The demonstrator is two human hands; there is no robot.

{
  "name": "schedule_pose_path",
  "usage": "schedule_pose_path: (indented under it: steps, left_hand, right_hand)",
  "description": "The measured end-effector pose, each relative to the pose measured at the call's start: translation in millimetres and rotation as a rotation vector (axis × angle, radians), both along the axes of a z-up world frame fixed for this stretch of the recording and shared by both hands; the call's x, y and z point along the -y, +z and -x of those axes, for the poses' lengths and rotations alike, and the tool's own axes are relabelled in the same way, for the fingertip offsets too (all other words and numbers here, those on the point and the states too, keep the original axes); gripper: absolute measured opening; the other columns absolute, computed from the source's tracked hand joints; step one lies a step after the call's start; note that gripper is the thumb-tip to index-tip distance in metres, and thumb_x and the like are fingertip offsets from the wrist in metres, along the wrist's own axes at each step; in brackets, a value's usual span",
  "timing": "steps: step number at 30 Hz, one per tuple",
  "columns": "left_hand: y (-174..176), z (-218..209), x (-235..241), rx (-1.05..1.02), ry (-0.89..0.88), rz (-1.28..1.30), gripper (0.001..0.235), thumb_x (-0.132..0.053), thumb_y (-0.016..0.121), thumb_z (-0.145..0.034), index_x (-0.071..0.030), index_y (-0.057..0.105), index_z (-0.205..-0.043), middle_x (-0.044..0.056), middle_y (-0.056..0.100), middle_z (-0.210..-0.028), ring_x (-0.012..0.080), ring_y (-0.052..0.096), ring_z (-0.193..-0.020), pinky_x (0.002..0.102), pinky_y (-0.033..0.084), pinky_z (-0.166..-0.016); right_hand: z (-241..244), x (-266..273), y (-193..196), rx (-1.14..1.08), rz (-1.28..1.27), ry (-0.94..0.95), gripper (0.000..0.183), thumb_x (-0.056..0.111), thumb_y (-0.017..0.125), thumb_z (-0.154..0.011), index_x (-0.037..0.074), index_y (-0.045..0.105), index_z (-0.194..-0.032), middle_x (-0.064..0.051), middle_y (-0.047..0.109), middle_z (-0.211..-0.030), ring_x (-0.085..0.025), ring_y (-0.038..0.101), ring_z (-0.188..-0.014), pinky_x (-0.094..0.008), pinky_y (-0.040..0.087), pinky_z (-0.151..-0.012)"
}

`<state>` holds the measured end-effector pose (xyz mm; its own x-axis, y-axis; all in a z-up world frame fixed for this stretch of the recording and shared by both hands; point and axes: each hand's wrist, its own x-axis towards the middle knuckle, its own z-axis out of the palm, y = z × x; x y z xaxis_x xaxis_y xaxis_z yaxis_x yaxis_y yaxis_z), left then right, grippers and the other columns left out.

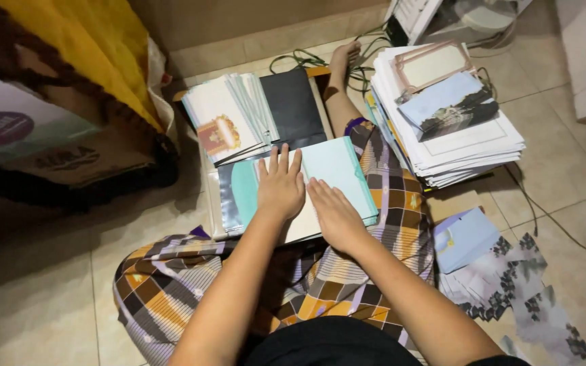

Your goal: Organizing printed sheets by placing them into a folder and smoothing them out.

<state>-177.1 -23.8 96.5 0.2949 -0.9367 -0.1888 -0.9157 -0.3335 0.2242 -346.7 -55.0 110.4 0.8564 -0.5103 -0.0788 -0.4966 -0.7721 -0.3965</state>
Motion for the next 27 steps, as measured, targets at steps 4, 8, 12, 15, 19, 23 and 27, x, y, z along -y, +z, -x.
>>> schedule_pose_path:
  steps: [4, 8, 12, 15, 19, 23, 27]
  left_hand:
    - [1.5, -1.0, -0.9, 0.017, -0.025, 0.009, 0.060, -0.037, 0.020, -0.105, -0.023, 0.023, -0.164, 0.011, 0.016, -0.172, 0.0337, 0.010, -0.158, 0.057, 0.008, -0.124]
    - [-2.7, -1.2, -1.2, -0.003, -0.011, -0.005, 0.061, -0.037, 0.017, -0.105, -0.022, 0.022, -0.164, 0.012, 0.015, -0.172, 0.0326, 0.010, -0.159, 0.057, 0.007, -0.125]
    - [-5.3, -2.2, 3.0, -0.010, 0.034, 0.011, 0.061, -0.036, 0.019, -0.104, -0.024, 0.021, -0.164, 0.012, 0.015, -0.172, 0.0329, 0.010, -0.158, 0.057, 0.007, -0.125]
    - [-2.3, -2.1, 2.1, -0.018, 0.032, 0.014, 0.061, -0.035, 0.019, -0.104, -0.023, 0.020, -0.164, 0.013, 0.015, -0.172, 0.0330, 0.010, -0.159, 0.057, 0.007, -0.125]
    - [-4.8, 0.5, 1.5, -0.003, 0.016, 0.005, 0.061, -0.035, 0.018, -0.105, -0.021, 0.019, -0.165, 0.014, 0.013, -0.172, 0.0332, 0.008, -0.159, 0.057, 0.006, -0.125]
    - [-5.0, 0.1, 1.2, 0.016, 0.013, 0.013, 0.062, -0.035, 0.017, -0.104, -0.015, 0.021, -0.163, 0.014, 0.011, -0.172, 0.0315, 0.008, -0.159, 0.056, 0.006, -0.125]
    - [-14.3, -3.3, 2.1, -0.002, 0.067, 0.037, 0.063, -0.032, 0.016, -0.105, -0.007, 0.021, -0.162, 0.016, 0.014, -0.171, 0.0309, 0.010, -0.159, 0.054, 0.008, -0.125]
  right_hand:
    - [-29.1, 37.7, -10.7, -0.024, 0.077, -0.002, 0.054, 0.011, 0.031, -0.105, 0.002, 0.031, -0.158, -0.018, 0.027, -0.166, -0.032, 0.024, -0.155, -0.049, 0.015, -0.125]
    - [-39.6, 41.2, 0.7, -0.015, 0.108, -0.046, 0.052, 0.012, 0.030, -0.107, -0.001, 0.031, -0.158, -0.021, 0.027, -0.166, -0.032, 0.024, -0.155, -0.048, 0.013, -0.125]
    - [-15.6, 16.6, 9.7, -0.040, 0.043, -0.027, 0.053, 0.012, 0.027, -0.107, -0.001, 0.028, -0.158, -0.021, 0.024, -0.167, -0.033, 0.020, -0.155, -0.049, 0.011, -0.125]
    - [6.4, 3.7, 6.9, -0.057, -0.015, -0.012, 0.053, 0.015, 0.025, -0.107, 0.002, 0.028, -0.159, -0.018, 0.025, -0.166, -0.031, 0.019, -0.155, -0.047, 0.010, -0.125]
    - [1.9, 11.8, 4.7, -0.082, -0.023, 0.007, 0.054, 0.015, 0.025, -0.107, 0.005, 0.027, -0.160, -0.018, 0.028, -0.166, -0.034, 0.021, -0.154, -0.051, 0.013, -0.124]
    - [-32.9, 48.9, -7.0, -0.075, 0.103, 0.009, 0.055, 0.016, 0.031, -0.107, 0.007, 0.027, -0.161, -0.020, 0.026, -0.166, -0.036, 0.021, -0.154, -0.053, 0.015, -0.124]
    - [-37.3, 47.9, 0.7, -0.093, 0.089, 0.012, 0.055, 0.016, 0.030, -0.107, 0.006, 0.028, -0.161, -0.022, 0.025, -0.166, -0.036, 0.021, -0.155, -0.053, 0.014, -0.124]
